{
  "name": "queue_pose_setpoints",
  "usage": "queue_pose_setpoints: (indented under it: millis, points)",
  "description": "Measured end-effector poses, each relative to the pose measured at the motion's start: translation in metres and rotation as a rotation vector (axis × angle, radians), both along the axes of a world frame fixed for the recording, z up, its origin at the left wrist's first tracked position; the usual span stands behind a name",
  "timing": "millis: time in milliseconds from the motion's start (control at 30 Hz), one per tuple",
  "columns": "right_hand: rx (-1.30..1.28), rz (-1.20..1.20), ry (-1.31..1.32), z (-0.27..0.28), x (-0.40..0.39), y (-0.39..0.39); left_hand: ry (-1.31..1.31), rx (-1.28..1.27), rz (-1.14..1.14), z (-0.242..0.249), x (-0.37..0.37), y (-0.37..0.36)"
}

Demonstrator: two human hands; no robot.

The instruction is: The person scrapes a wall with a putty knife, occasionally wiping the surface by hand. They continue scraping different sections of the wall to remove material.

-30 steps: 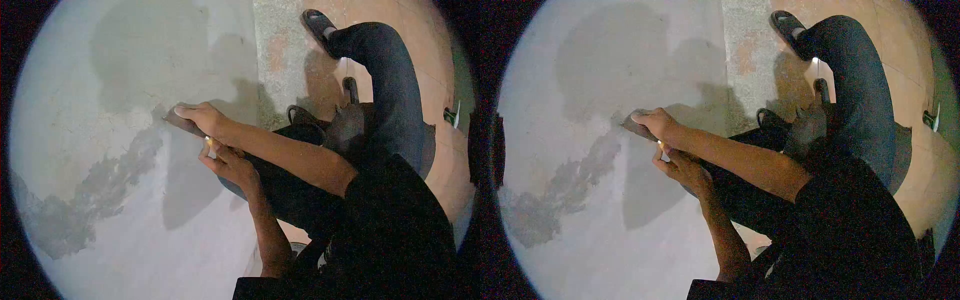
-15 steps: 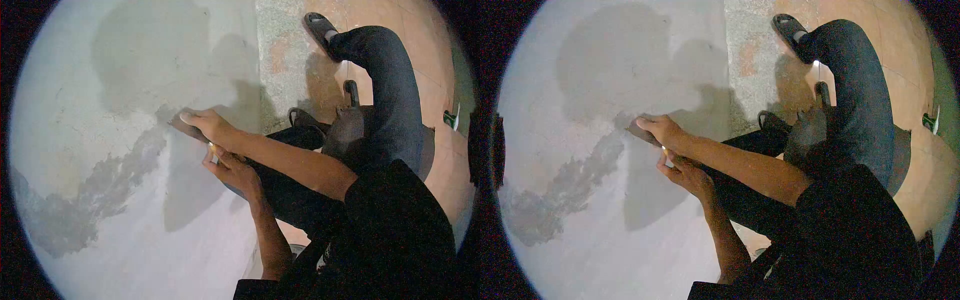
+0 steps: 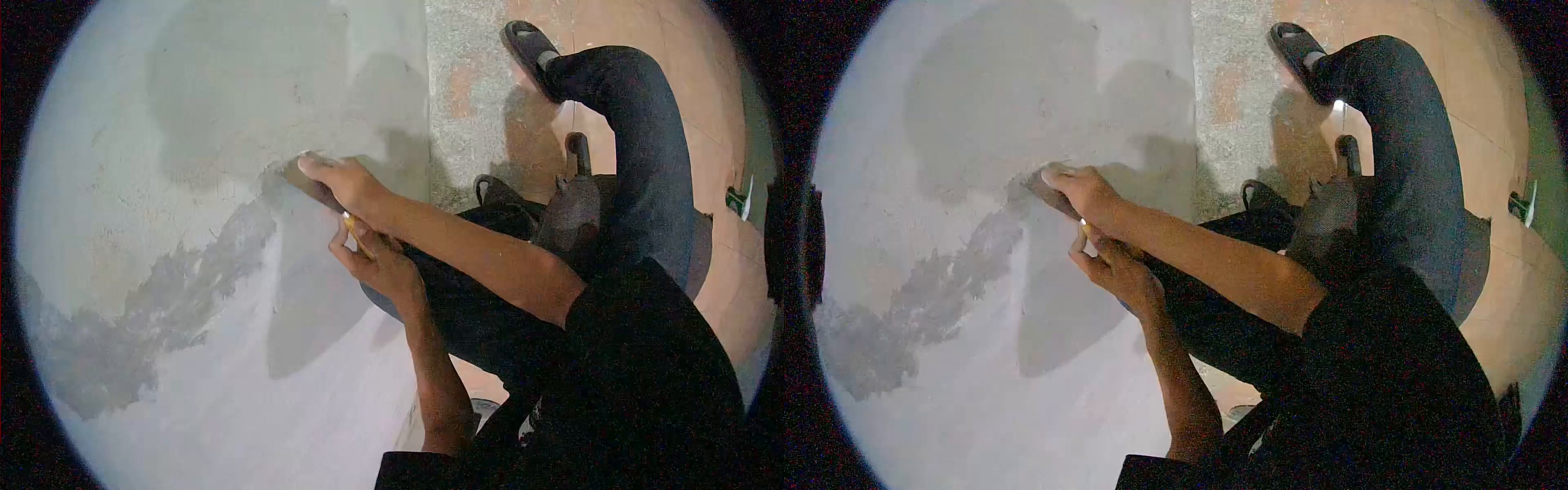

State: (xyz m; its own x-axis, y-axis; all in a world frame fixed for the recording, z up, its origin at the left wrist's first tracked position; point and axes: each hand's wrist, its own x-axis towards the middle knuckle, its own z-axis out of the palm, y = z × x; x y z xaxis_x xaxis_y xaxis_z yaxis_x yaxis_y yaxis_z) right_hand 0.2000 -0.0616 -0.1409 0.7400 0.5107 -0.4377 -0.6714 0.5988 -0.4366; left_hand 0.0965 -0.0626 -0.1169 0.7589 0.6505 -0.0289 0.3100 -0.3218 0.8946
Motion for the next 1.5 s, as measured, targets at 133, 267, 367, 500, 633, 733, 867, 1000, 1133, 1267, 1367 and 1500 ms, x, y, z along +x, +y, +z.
queue_pose_setpoints:
  millis: [133,267,367,500,633,733,867,1000,1133,1267,1367,1500]
  points:
    - [-0.119,-0.152,-0.190,-0.002,-0.005,0.003,-0.028,0.022,0.014,-0.006,-0.002,-0.005]
    - [-0.027,-0.021,-0.079,-0.006,0.006,0.003,0.007,-0.044,-0.037,-0.002,0.007,0.002]
    - [-0.072,-0.157,-0.192,-0.007,-0.003,0.012,-0.111,-0.009,0.140,-0.007,0.000,-0.014]
    - [0.041,0.059,0.035,0.015,0.021,-0.008,0.030,-0.066,-0.015,0.009,0.016,-0.003]
    - [-0.016,-0.191,-0.225,-0.003,0.001,0.019,-0.157,0.023,0.075,-0.006,0.008,-0.007]
    - [-0.089,-0.093,-0.196,0.009,0.021,0.005,-0.071,-0.053,0.051,0.009,0.015,-0.006]
    - [-0.123,-0.001,-0.218,0.013,0.010,-0.001,-0.083,-0.057,0.050,0.000,0.009,-0.010]
    - [-0.217,-0.031,-0.233,0.019,0.022,-0.001,-0.108,-0.039,0.045,0.010,0.015,-0.006]
    - [-0.165,0.019,-0.225,0.016,0.022,-0.007,-0.109,-0.026,0.032,0.002,0.017,-0.012]
    - [-0.157,-0.103,-0.165,0.019,0.024,0.004,-0.117,-0.059,-0.028,0.017,0.023,-0.009]
    - [-0.083,-0.043,-0.141,0.037,0.033,-0.017,-0.097,-0.045,-0.052,0.023,0.027,-0.008]
    - [-0.222,-0.208,-0.266,0.024,0.008,0.002,-0.179,-0.055,0.074,0.004,0.005,-0.016]
